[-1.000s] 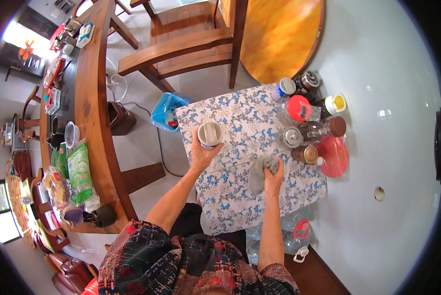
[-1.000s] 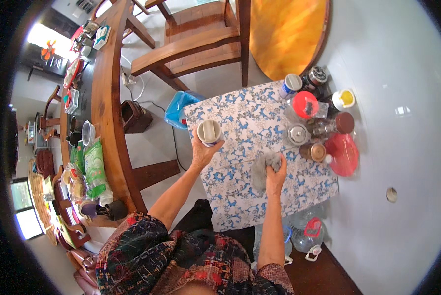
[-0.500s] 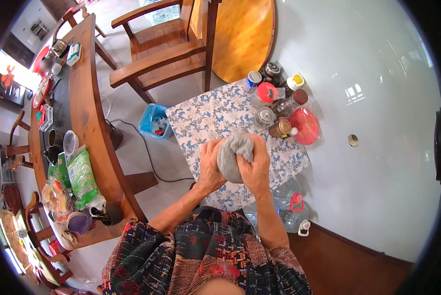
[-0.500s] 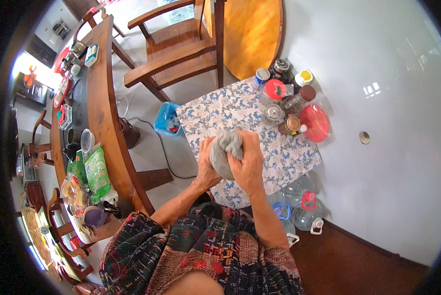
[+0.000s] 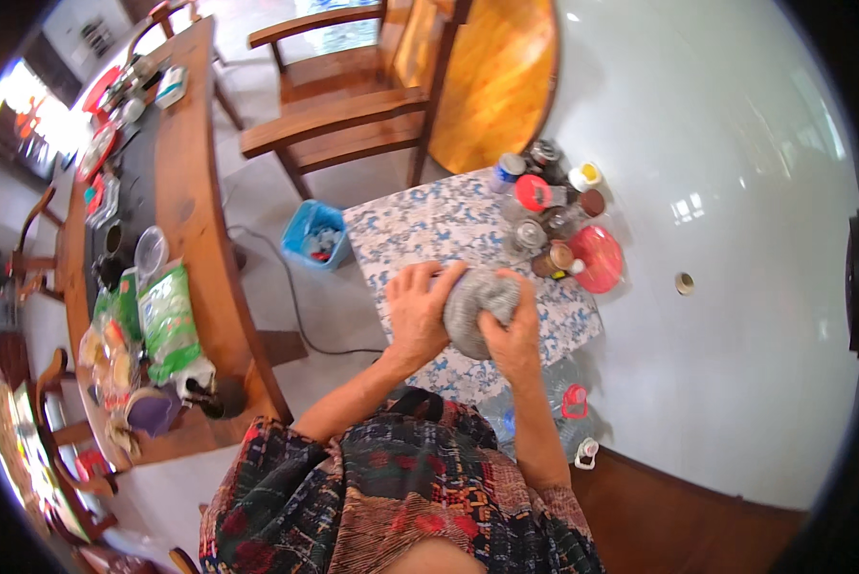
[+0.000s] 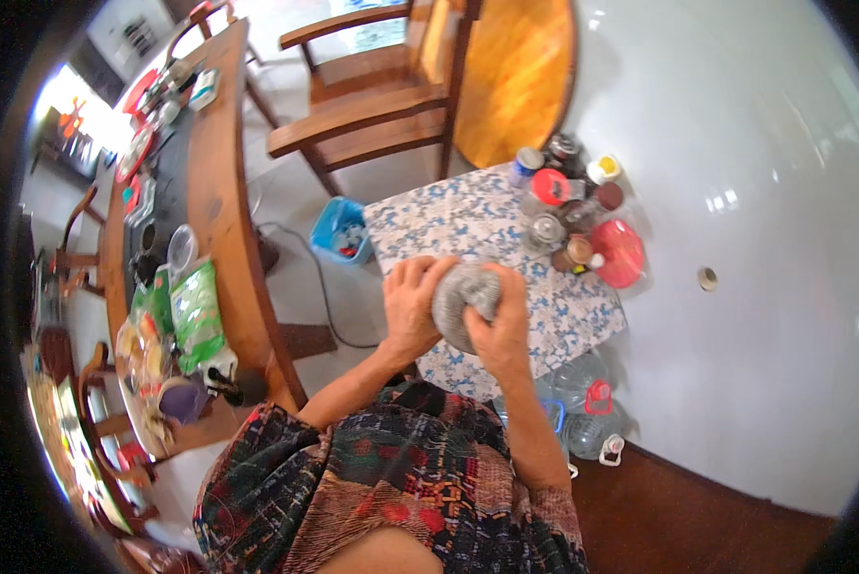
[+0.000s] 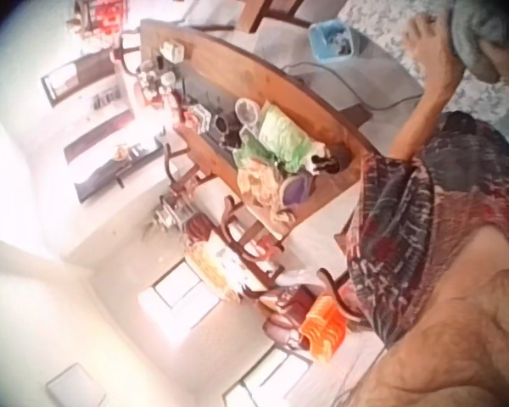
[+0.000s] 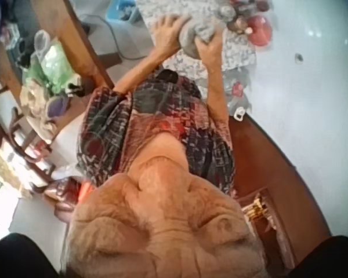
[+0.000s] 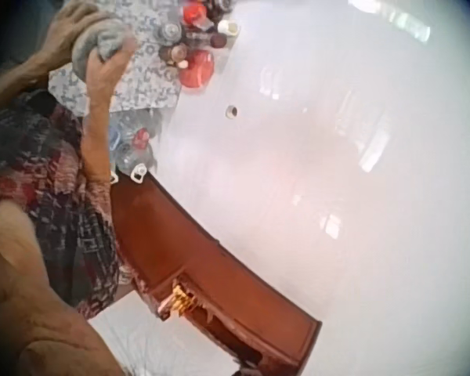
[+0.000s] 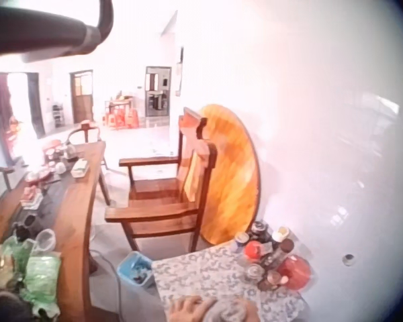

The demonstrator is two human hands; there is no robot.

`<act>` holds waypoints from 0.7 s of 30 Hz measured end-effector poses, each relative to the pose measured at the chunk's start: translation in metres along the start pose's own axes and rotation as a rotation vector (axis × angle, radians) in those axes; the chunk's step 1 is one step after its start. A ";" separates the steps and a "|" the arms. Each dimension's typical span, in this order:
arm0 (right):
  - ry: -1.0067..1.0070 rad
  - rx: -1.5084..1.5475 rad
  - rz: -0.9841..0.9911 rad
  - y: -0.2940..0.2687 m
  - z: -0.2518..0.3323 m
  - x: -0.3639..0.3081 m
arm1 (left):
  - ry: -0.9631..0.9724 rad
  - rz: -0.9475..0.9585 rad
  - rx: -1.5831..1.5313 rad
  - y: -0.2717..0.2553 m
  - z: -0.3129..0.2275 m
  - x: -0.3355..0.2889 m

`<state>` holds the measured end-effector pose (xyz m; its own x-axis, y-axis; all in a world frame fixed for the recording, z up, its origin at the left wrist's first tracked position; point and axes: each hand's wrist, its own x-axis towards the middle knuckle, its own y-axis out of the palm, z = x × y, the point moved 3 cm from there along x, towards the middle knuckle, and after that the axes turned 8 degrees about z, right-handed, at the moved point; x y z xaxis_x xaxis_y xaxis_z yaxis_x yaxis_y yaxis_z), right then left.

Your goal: The person wipes several small containers and jars on a table using a gray cloth. They handle each item one at a time, wiping the lids and sides, then placing them back on the table. The person also wipes the table surface between items.

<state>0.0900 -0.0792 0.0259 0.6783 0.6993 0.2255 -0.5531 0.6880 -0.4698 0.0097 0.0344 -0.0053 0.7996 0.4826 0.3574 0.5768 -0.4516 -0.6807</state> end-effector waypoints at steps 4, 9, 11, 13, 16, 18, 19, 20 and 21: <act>0.216 0.310 -0.023 -0.010 -0.018 -0.004 | 0.090 -0.004 0.103 -0.004 -0.010 -0.001; 0.238 0.191 -0.117 -0.010 -0.017 0.019 | 0.060 0.062 0.038 -0.003 -0.018 -0.014; 0.148 0.079 -0.148 -0.006 -0.014 0.016 | 0.054 0.063 0.045 0.000 -0.016 -0.016; 0.046 0.022 -0.169 0.007 0.003 0.010 | 0.007 0.026 -0.015 0.003 -0.006 -0.018; -0.204 -0.129 -0.141 0.025 0.013 -0.013 | -0.091 0.037 -0.045 -0.003 0.002 -0.015; -0.224 -0.199 -0.105 0.028 0.015 -0.028 | -0.125 0.044 -0.048 -0.004 0.008 -0.015; -0.245 -0.217 -0.104 0.030 0.013 -0.035 | -0.180 0.044 -0.035 0.004 0.017 -0.015; -0.265 -0.234 -0.105 0.029 0.012 -0.040 | -0.209 0.049 -0.141 0.007 0.022 -0.017; -0.263 -0.243 -0.063 0.024 0.010 -0.044 | -0.237 0.055 -0.245 0.008 0.027 -0.016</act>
<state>0.0414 -0.0915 0.0132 0.5418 0.7051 0.4574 -0.3617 0.6868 -0.6304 -0.0035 0.0431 -0.0336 0.7862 0.6005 0.1460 0.5798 -0.6351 -0.5105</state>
